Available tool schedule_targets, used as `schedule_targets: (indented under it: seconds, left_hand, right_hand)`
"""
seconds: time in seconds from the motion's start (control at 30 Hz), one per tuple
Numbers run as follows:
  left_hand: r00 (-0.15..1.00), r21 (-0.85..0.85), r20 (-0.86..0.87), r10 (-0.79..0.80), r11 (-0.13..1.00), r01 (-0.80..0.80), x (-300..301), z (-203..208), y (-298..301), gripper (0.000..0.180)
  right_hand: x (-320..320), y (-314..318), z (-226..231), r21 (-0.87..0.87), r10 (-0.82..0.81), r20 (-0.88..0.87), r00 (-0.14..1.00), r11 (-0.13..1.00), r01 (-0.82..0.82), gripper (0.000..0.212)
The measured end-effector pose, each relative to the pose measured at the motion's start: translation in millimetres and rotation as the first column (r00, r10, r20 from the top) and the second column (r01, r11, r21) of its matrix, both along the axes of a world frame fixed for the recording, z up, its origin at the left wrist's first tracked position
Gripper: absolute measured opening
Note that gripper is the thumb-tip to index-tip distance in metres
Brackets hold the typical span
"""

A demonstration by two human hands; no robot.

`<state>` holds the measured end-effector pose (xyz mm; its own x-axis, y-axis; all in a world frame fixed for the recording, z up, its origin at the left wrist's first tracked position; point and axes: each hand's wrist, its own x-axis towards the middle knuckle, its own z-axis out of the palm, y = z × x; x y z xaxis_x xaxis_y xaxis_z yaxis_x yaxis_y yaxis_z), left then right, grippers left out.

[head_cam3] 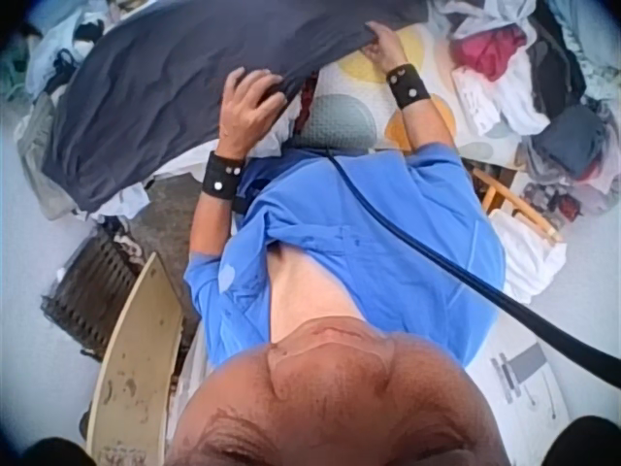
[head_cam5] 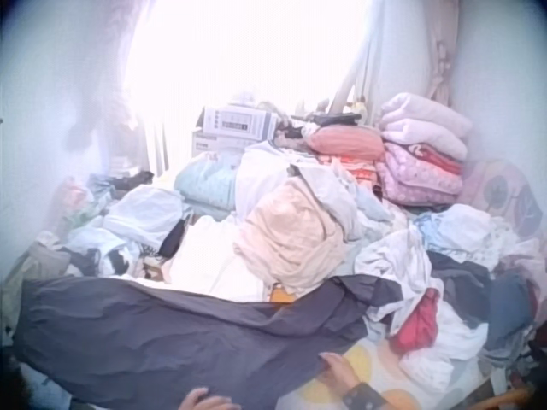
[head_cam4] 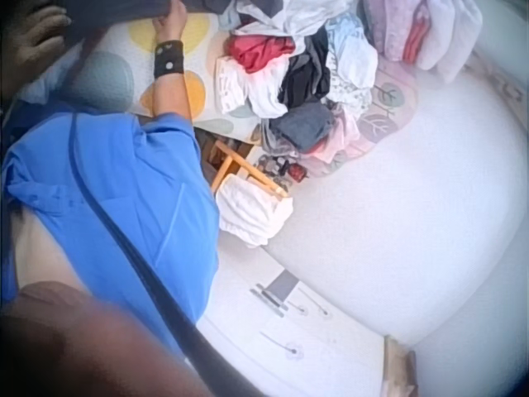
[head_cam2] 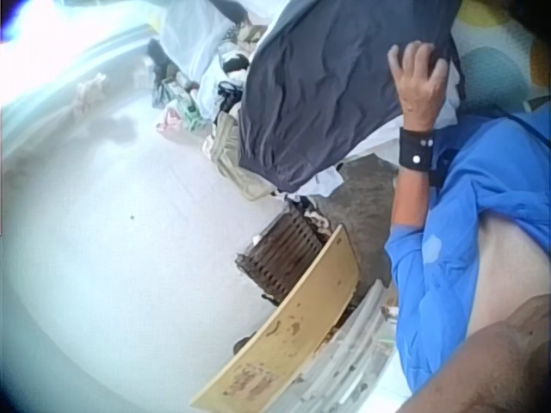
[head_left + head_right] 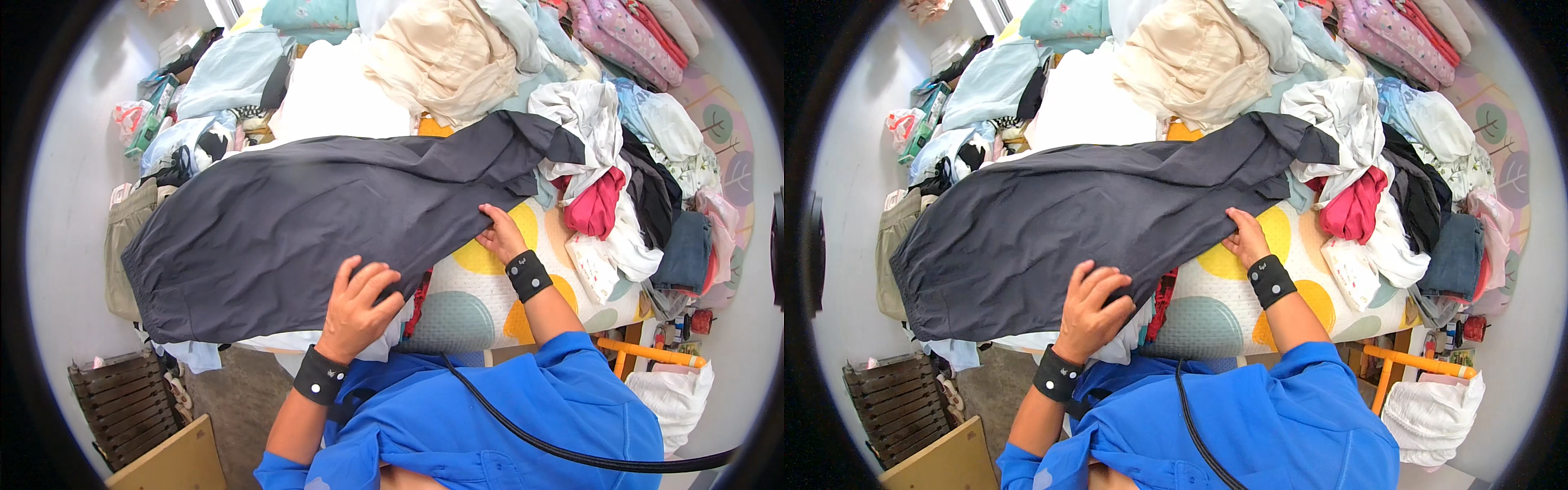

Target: The person picks up and unfolds various articles of clothing, including pants and a white shirt, before folding each item by hand on a bed.

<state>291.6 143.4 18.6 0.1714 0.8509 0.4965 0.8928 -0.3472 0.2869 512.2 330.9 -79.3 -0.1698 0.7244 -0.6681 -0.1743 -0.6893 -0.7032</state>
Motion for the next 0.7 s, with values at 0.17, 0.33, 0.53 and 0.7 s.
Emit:
schedule_targets:
  seconds: [0.17,0.33,0.53,0.7]
  left_hand:
    - [0.979,-0.07,0.133,-0.154,0.984,0.165,0,-5,-12,0.013]
    - [0.976,-0.109,0.166,-0.144,0.981,0.163,-5,-2,-13,0.014]
    - [0.961,-0.151,0.277,-0.015,0.987,0.059,-20,2,-12,0.033]
    - [0.981,-0.203,0.127,0.143,0.972,-0.115,-38,-10,-9,0.037]
  right_hand:
    - [-8,33,-23,-0.007,-0.241,-0.245,0.939,0.969,0.247,0.028]
    - [-8,71,-52,0.098,-0.242,-0.124,0.962,0.962,0.254,0.025]
    - [-3,84,-52,0.179,-0.588,-0.015,0.809,0.794,0.581,0.023]
    - [-4,99,-57,0.224,-0.312,-0.037,0.949,0.923,0.312,0.034]
